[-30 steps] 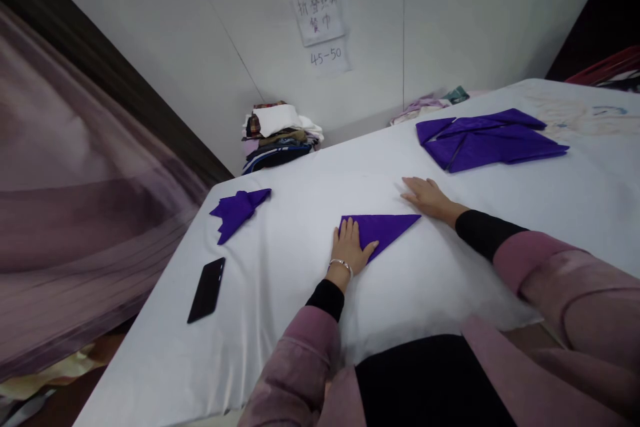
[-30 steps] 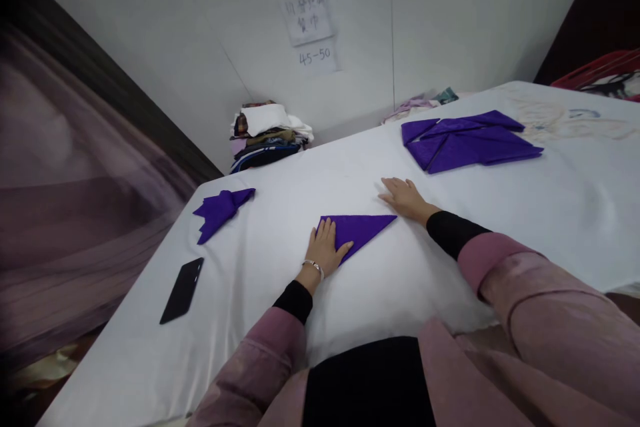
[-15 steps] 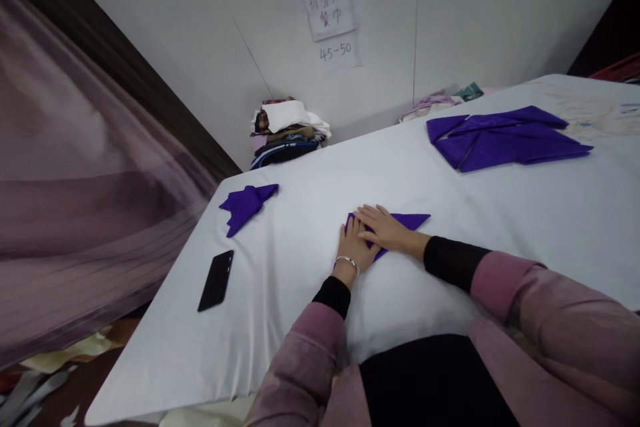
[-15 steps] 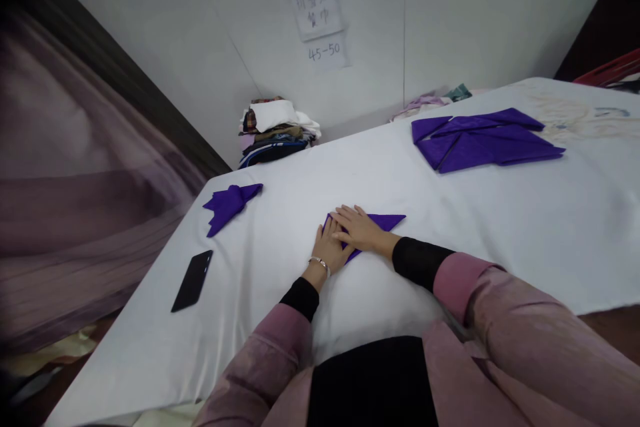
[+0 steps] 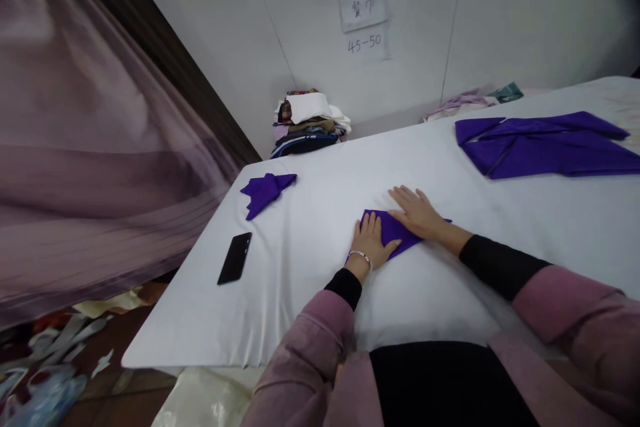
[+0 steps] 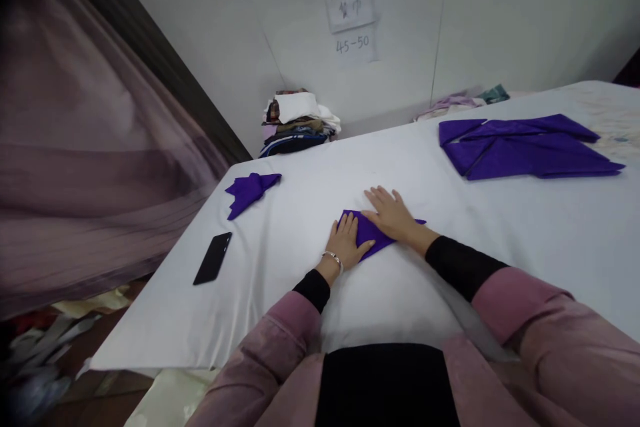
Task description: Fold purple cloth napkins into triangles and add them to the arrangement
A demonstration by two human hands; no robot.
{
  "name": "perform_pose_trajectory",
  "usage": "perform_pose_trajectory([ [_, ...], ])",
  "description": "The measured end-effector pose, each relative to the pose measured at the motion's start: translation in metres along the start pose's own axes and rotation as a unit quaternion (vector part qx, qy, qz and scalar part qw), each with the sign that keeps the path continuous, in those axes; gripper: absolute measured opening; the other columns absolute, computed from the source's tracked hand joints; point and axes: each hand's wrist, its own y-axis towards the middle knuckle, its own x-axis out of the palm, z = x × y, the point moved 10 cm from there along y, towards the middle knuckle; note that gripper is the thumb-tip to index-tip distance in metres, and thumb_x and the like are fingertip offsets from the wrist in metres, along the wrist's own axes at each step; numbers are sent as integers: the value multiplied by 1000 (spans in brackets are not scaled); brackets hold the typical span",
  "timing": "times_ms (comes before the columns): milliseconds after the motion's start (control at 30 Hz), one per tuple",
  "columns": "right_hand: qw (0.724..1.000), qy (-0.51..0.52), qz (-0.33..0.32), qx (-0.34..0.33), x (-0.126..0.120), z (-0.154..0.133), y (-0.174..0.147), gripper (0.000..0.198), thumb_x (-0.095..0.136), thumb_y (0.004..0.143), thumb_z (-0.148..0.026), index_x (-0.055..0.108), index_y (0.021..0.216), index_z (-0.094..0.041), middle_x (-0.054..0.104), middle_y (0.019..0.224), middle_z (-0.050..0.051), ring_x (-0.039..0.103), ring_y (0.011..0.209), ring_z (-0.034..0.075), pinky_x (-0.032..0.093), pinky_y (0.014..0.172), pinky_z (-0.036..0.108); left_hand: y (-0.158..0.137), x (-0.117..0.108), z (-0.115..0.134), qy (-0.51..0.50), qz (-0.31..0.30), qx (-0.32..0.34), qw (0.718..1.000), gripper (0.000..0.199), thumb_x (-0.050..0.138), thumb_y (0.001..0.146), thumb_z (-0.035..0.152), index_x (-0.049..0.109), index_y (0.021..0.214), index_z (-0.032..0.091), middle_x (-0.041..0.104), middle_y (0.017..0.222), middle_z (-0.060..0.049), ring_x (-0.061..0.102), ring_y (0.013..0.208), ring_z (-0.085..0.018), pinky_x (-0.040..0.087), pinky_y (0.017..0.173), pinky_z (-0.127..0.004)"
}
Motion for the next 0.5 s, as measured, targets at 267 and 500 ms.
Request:
perform_pose_trajectory([
  [267, 978, 133, -136, -85, 41, -68, -1, 68, 26, 90, -60, 23, 146, -21, 28, 149, 11, 19, 138, 26, 17, 110, 52, -2, -7, 6, -21, 17, 4, 1000, 83, 32, 83, 61, 0, 147, 20, 9, 155, -5, 3, 142, -25, 10, 114, -48],
  [500, 978, 130, -146, -79, 49, -61, -1, 66, 24, 91, -59, 24, 146, -22, 29, 149, 10, 21, 138, 25, 18, 110, 51, -9, -9, -11, -43, 16, -24, 999, 67, 27, 89, 46, 10, 147, 17, 13, 155, -6, 8, 141, -24, 11, 115, -47],
])
